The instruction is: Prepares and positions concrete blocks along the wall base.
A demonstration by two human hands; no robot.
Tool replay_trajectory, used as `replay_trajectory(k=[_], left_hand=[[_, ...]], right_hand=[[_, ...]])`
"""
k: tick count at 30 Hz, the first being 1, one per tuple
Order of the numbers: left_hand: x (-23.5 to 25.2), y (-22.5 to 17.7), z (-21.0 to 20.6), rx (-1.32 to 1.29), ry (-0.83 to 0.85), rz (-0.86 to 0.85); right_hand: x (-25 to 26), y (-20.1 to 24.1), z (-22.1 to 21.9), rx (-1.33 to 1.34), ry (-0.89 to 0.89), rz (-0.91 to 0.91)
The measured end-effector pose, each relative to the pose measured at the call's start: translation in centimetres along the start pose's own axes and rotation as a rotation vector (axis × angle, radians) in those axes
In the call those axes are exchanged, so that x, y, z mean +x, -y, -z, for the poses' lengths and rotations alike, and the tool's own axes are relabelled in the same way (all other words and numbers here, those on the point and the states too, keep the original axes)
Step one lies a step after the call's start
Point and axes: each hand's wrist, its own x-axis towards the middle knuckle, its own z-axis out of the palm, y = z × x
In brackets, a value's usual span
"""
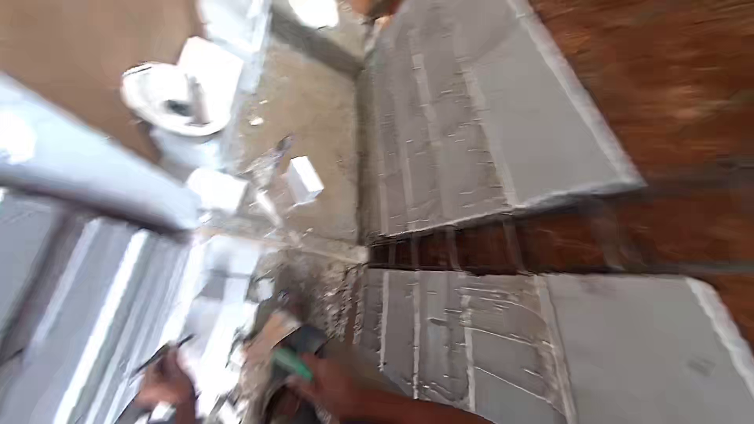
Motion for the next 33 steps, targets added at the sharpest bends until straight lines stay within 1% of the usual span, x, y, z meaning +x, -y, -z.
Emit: replay_trajectory(k=[2,4,6,11,19,23,27,33], left_hand=[[0.3,-0.6,1.0,0.021,-0.118,0.136],[2.1,0.4,-0.5,-0.028,-0.123,0.208],[2.2,1.4,-1.0,-0.078,-0.120,0.195],[2.3,1.3,-1.9,-0.174,-0.131,0.141],[2.7,1.3,-3.4,-0.159,-0.120,0.102],[2.6,1.4,-3.2,-0.156,-0.144,0.072],[2.8,1.4,-3.4,-0.163,-0.144,0.054],[2.4,1.4,-3.5,-0.153,-0.138,0.072]], right_hand=[[0.3,0.6,-0.3,0.000,0.045,-0.048],[1.7,-0.7,-0.2,-0.041,-0.040,-0.020],[2.0,-2.2,-0.4,-0.058,-0.102,-0.002],[2.9,-3.7,0.1,-0.031,-0.149,0.000],[4.1,-3.7,1.3,-0.036,-0.132,0.001],[4.6,-3.4,1.3,-0.086,-0.132,0.035],[5.2,-3.0,1.3,-0.103,-0.110,0.016],[5.5,-2.5,1.0,-0.109,-0.087,0.014]])
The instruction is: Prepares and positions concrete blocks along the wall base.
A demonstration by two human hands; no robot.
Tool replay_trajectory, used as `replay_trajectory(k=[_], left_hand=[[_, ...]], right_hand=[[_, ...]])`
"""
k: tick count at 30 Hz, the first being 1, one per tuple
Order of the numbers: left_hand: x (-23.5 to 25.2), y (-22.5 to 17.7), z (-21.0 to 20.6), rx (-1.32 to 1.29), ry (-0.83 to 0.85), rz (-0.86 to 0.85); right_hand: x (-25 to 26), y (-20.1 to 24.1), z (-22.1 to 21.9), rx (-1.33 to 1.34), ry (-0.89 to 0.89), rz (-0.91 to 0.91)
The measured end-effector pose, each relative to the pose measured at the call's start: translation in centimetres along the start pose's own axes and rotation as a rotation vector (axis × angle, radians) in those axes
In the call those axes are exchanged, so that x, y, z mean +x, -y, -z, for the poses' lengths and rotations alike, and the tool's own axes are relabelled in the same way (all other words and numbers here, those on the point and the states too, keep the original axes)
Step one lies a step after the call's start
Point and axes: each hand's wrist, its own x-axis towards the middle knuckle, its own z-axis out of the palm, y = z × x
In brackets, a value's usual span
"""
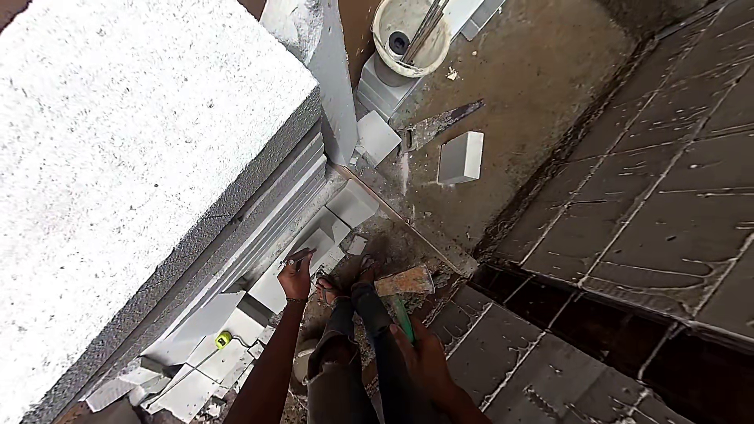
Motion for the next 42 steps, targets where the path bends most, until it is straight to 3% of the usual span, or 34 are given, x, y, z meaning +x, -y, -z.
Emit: replay_trajectory(k=[7,14,25,33,42], left_hand=[[-0.2,0.1,0.3,-0.017,-0.011,-0.003],[-2.2,1.2,3.7,0.030,-0.130,0.028],[-3.6,2.9,6.1,0.045,-0.161,0.018],[-2.5,1.7,2.8,-0.041,-0.047,-0.124],[-0.6,2.6,-0.1,-0.050,0.008,-0.161]], right_hand=[[0.1,0.2,-0.5,0.003,-0.002,0.034],[-0.2,0.1,-1.6,-0.004,-0.013,0.037],[-0.5,0.7,-3.1,-0.050,0.019,0.072],[-0.2,0.9,-4.2,-0.019,-0.004,0.094],[0.1,0.8,-4.5,0.002,-0.065,0.106]])
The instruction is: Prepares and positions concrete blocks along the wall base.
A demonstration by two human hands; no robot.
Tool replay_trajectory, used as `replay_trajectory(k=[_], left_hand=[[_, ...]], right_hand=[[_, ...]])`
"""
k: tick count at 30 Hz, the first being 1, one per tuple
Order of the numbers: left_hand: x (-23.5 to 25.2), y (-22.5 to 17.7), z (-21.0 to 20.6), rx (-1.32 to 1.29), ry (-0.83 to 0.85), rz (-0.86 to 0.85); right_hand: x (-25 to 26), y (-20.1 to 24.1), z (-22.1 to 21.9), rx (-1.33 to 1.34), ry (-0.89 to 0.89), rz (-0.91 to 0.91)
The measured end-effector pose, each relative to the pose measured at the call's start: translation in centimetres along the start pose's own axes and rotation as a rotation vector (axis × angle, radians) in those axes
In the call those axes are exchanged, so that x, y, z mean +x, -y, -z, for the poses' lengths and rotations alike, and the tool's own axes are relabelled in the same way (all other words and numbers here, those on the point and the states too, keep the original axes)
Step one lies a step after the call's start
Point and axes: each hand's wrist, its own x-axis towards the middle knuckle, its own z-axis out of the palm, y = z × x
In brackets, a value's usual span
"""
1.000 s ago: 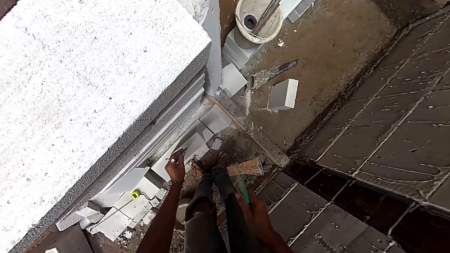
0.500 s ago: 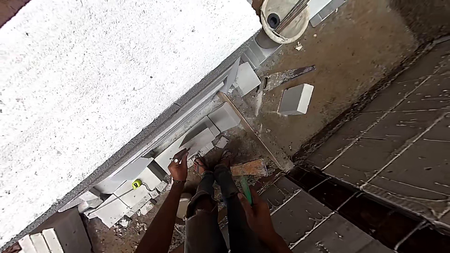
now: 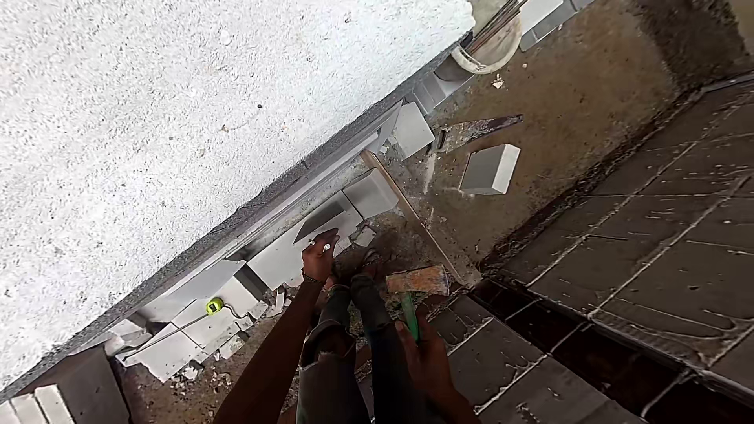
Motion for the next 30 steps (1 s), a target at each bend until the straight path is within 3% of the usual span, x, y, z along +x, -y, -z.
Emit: replay_trajectory(k=[7,11,14,18,22,30], left_hand=[[0.1,0.1,0.9,0.089,0.051,-0.045],[0.0,-0.1,0.8,0.129,0.081,-0.074],[-0.1,-1.9,0.7,0.193,0.058,-0.075],[-0.2,-2.5,0.8,0.188,0.070,-0.050],[-1.2,-1.0,1.4,0.189,0.188,0.007],[-1.6,-0.4,4.0,0.115,0.223,0.015]], right_hand=[[3.3,5.5,-3.4,-0.024,0.002,0.077],[6.4,9.4,-6.8,0.002,0.008,0.287],[8.5,11.3,-9.0,0.008,-0.040,0.272],[10.7,11.2,-10.0,-0.012,-0.155,0.285],[11.1,10.7,-9.3,-0.024,-0.151,0.290],[11.0,9.9,-9.1,-0.035,-0.116,0.319]])
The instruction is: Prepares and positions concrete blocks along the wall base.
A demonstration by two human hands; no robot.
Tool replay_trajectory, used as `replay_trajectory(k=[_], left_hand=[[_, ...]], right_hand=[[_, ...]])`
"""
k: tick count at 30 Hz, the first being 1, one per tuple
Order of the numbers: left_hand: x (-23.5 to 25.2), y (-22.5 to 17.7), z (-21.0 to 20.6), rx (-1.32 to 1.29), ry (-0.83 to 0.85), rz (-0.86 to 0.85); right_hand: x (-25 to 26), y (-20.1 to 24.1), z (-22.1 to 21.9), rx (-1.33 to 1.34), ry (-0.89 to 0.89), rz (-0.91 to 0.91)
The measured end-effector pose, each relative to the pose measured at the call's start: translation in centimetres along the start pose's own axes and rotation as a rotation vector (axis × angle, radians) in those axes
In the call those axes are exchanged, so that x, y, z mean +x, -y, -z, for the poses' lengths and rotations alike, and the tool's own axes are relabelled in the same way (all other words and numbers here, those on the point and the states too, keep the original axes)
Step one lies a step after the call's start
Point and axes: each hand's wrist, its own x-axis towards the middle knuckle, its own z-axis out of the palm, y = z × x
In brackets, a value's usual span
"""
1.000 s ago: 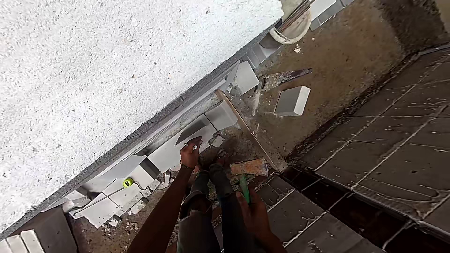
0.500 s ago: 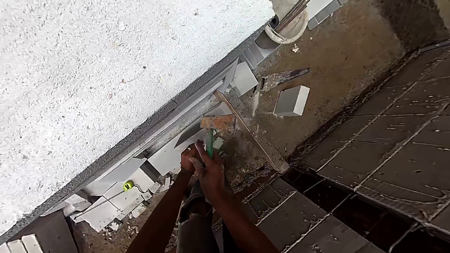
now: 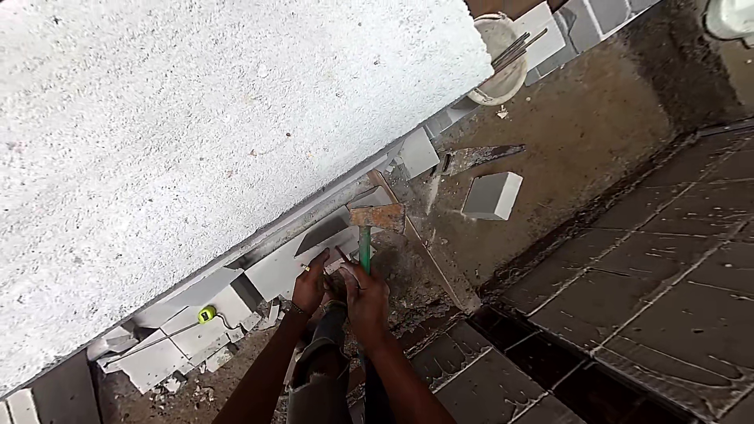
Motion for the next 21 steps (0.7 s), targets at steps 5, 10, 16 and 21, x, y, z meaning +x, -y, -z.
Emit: replay_trajectory(k=[5,10,16,21], left_hand=[[0.8,-2.6,-0.5,-0.074,-0.045,-0.107],[1.3,-3.8,-2.5,-0.039,-0.261,-0.155],[1.6,-2.9,-2.7,-0.068,-0.297,-0.116],[1.3,-2.4,-2.3,-0.118,-0.296,-0.101]], right_hand=[[-0.3,0.5,0.1,0.000,0.013,-0.011],[-0.4,0.8,0.2,0.037,0.028,0.003],[-2.8,0.9,4.0,-0.178,-0.064,-0.029],[-5.4,-1.6,7.6,-0.045,-0.067,0.040]])
